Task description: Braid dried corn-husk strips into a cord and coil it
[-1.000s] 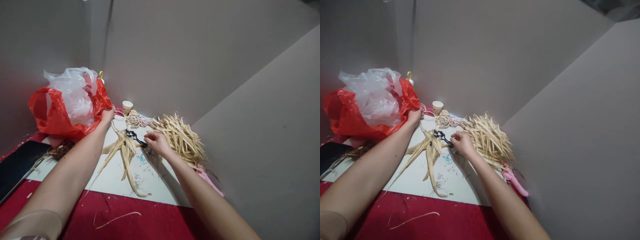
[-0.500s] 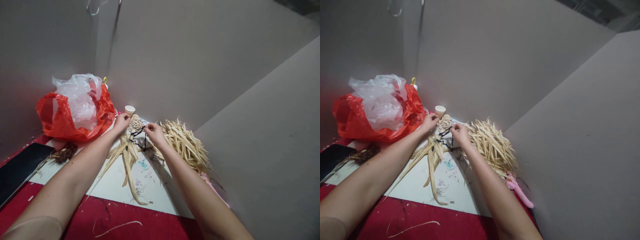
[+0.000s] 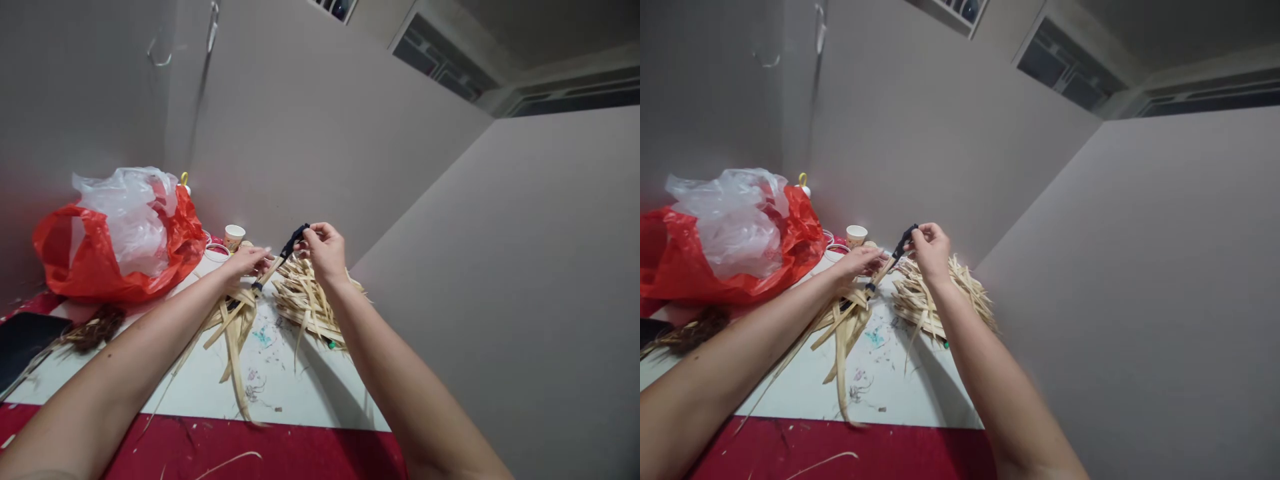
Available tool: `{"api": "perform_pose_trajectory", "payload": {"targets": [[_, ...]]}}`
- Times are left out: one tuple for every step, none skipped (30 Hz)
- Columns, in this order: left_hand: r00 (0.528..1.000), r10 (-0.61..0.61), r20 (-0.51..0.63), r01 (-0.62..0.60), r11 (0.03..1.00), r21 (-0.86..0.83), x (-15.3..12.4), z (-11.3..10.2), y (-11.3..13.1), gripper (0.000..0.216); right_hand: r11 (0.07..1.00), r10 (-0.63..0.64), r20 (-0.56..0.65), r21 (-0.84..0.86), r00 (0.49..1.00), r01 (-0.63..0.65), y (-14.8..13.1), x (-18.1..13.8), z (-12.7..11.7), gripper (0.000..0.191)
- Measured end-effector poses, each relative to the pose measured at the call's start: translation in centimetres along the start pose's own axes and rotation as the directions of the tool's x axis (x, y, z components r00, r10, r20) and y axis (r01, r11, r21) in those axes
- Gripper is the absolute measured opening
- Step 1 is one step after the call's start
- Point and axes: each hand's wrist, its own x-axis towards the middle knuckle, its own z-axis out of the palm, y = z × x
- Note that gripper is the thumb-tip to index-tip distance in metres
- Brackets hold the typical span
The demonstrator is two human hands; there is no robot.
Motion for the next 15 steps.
{"api": "perform_pose_trajectory", "payload": {"targets": [[0.999,-0.006,0.053,0.008,0.999,-0.038,-0.2,0.3,0.4,0.042,1.0,-0.002,-0.005,-0.007,1.0,0.002,-0.2,0.1,-0.1,0.015],[0.995,-0.004,0.103,0.011,0.998,-0.066,-0.4,0.6,0.7,0.046,1.0,-0.006,-0.011,-0.015,1.0,0.005,-0.4,0.2,-0.1,0.015],[0.99,0.004,0.144,0.008,0.997,-0.079,-0.6,0.8,0.9,0.047,1.0,-0.011,-0.018,-0.023,1.0,0.011,-0.6,0.2,-0.2,0.014],[0.985,0.016,0.172,-0.003,0.997,-0.075,-0.8,0.9,1.0,0.048,0.999,-0.019,-0.025,-0.028,1.0,0.018,-0.8,0.3,-0.3,0.014],[0.982,0.028,0.185,-0.017,0.998,-0.06,-0.8,1.0,1.1,0.047,0.999,-0.031,-0.035,-0.03,0.999,0.03,-1.0,0.4,-0.4,0.014],[0.982,0.031,0.188,-0.023,0.999,-0.045,-0.9,1.0,1.0,0.045,0.998,-0.051,-0.049,-0.026,0.997,0.05,-1.3,0.6,-0.5,0.014],[0.983,0.028,0.181,-0.022,0.999,-0.034,-0.9,0.9,0.9,0.043,0.997,-0.078,-0.069,-0.017,0.995,0.077,-1.5,0.7,-0.6,0.015],[0.986,0.021,0.167,-0.016,0.999,-0.03,-0.8,0.8,0.8,0.04,0.994,-0.112,-0.093,-0.005,0.989,0.112,-1.7,0.9,-0.8,0.015],[0.989,0.01,0.146,-0.006,1.0,-0.029,-0.7,0.6,0.7,0.037,0.988,-0.151,-0.121,0.009,0.981,0.153,-1.9,1.0,-1.0,0.016],[0.993,-0.004,0.121,0.008,1.0,-0.031,-0.7,0.4,0.6,0.034,0.98,-0.19,-0.147,0.022,0.971,0.196,-2.2,1.2,-1.1,0.017],[0.995,-0.014,0.098,0.018,0.999,-0.033,-0.6,0.1,0.4,0.032,0.971,-0.227,-0.168,0.032,0.959,0.235,-2.4,1.3,-1.3,0.018],[0.996,-0.021,0.083,0.024,0.999,-0.038,-0.5,-0.2,0.3,0.03,0.962,-0.26,-0.183,0.039,0.948,0.272,-2.7,1.4,-1.5,0.019],[0.997,-0.027,0.078,0.031,0.998,-0.05,-0.5,-0.4,0.2,0.028,0.952,-0.29,-0.191,0.043,0.938,0.303,-2.9,1.5,-1.6,0.02],[0.996,-0.035,0.079,0.04,0.997,-0.067,-0.4,-0.7,0.1,0.026,0.942,-0.317,-0.195,0.046,0.928,0.331,-3.2,1.6,-1.7,0.021],[0.996,-0.041,0.081,0.048,0.996,-0.081,-0.4,-0.9,0.0,0.024,0.933,-0.341,-0.198,0.047,0.919,0.356,-3.5,1.6,-1.8,0.022]]}}
